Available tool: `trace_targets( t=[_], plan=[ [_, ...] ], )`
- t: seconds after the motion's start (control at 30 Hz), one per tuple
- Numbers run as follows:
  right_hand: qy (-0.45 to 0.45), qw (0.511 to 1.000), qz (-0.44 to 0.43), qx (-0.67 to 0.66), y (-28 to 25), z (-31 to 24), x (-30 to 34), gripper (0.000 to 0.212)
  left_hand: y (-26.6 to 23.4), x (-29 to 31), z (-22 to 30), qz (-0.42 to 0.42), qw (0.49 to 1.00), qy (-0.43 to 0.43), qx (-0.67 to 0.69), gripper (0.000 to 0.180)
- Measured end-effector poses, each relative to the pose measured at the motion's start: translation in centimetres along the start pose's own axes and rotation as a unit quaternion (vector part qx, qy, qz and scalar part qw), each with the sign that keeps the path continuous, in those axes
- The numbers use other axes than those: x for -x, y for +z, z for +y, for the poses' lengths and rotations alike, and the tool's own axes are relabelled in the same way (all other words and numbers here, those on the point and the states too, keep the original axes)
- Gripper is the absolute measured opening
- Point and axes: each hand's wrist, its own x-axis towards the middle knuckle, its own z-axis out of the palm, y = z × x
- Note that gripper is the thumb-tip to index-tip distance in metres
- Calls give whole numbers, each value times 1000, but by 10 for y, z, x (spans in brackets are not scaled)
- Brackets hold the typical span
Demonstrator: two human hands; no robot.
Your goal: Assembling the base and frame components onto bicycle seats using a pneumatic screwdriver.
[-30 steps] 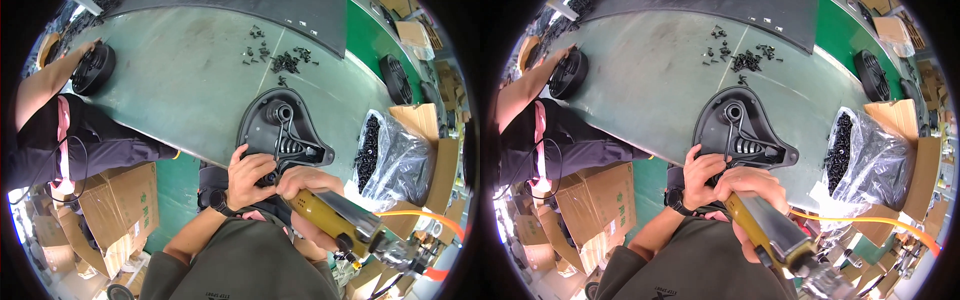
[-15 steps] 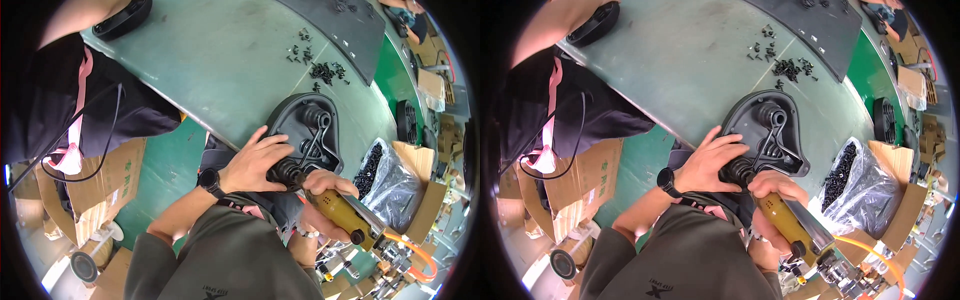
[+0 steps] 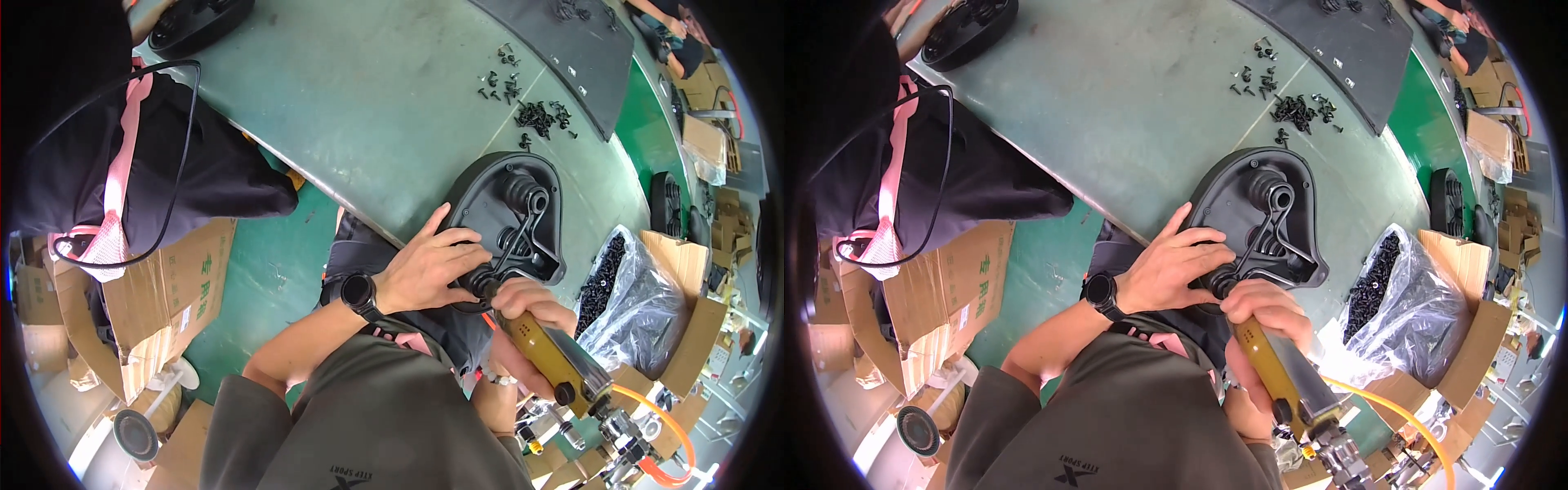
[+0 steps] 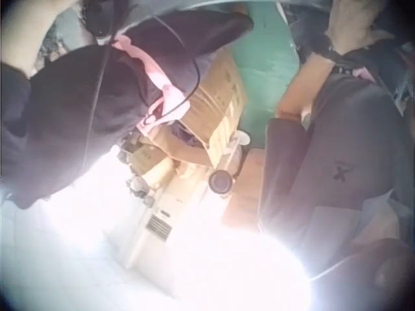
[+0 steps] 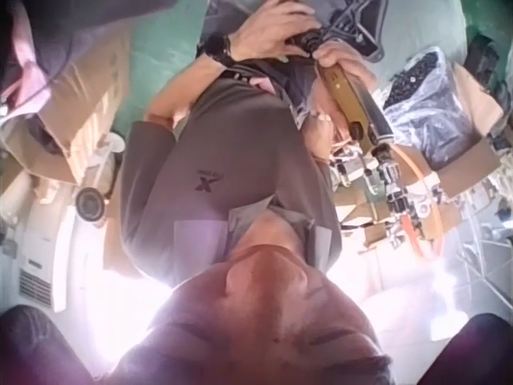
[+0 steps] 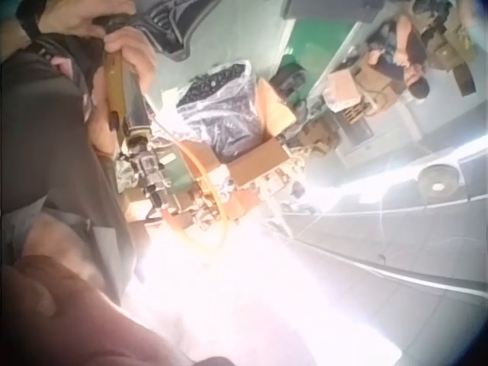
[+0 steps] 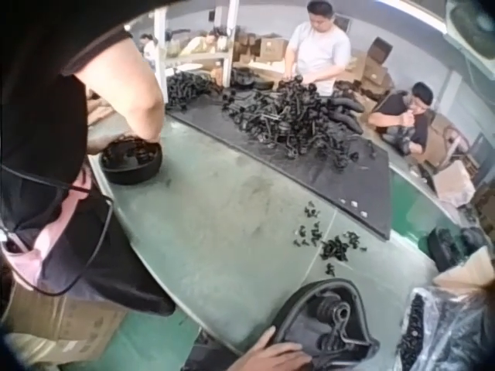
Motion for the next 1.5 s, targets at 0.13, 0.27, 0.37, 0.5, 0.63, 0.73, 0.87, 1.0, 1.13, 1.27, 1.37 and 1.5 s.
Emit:
trace_targets(
  t=[0.13, 0.27, 0.37, 0.5, 0.63, 0.73, 0.87, 1.0, 1.13, 1.27, 1.37, 1.5],
  plan=[
    [31, 997, 65, -15, 5, -12, 1, 87, 1, -3, 7, 1, 1000, 10, -7, 64],
    [-16, 994, 98, -49, -10, -44, -10, 93, 10, 4, 10, -23, 1000, 9, 17, 63],
    [-38, 989, 133, -54, -16, -72, -22, 92, 1, -15, 12, -70, 995, 24, 66, 58],
    [-35, 978, 187, -82, -27, -84, -23, 90, -3, -84, -33, 80, 995, -55, -10, 32],
    [0, 965, 234, -116, -33, -92, -19, 90, 22, -152, -82, 105, 984, -28, -143, 16],
    [8, 967, 222, -122, -46, -96, -12, 91, 33, -167, -90, 71, 981, -30, -176, 11],
    [-15, 966, 232, -117, -63, -94, -8, 91, 29, -158, -71, 118, 986, -41, -109, 10],
    [-131, 952, 274, -35, -63, -86, -15, 87, 13, -95, 36, 86, 897, -232, 365, 8],
    [-147, 952, 257, -75, -56, -80, -25, 84, 14, -51, 89, -6, 852, -243, 464, 18],
    [-117, 957, 250, -89, -55, -83, -23, 84, 30, -37, 81, 30, 775, -209, 596, 21],
    [-99, 952, 270, -107, -53, -82, -19, 83, 33, -33, 82, 34, 739, -184, 647, 20],
    [-84, 954, 268, -104, -52, -84, -21, 84, 28, -39, 85, -1, 758, -208, 618, 17]
  ],
)
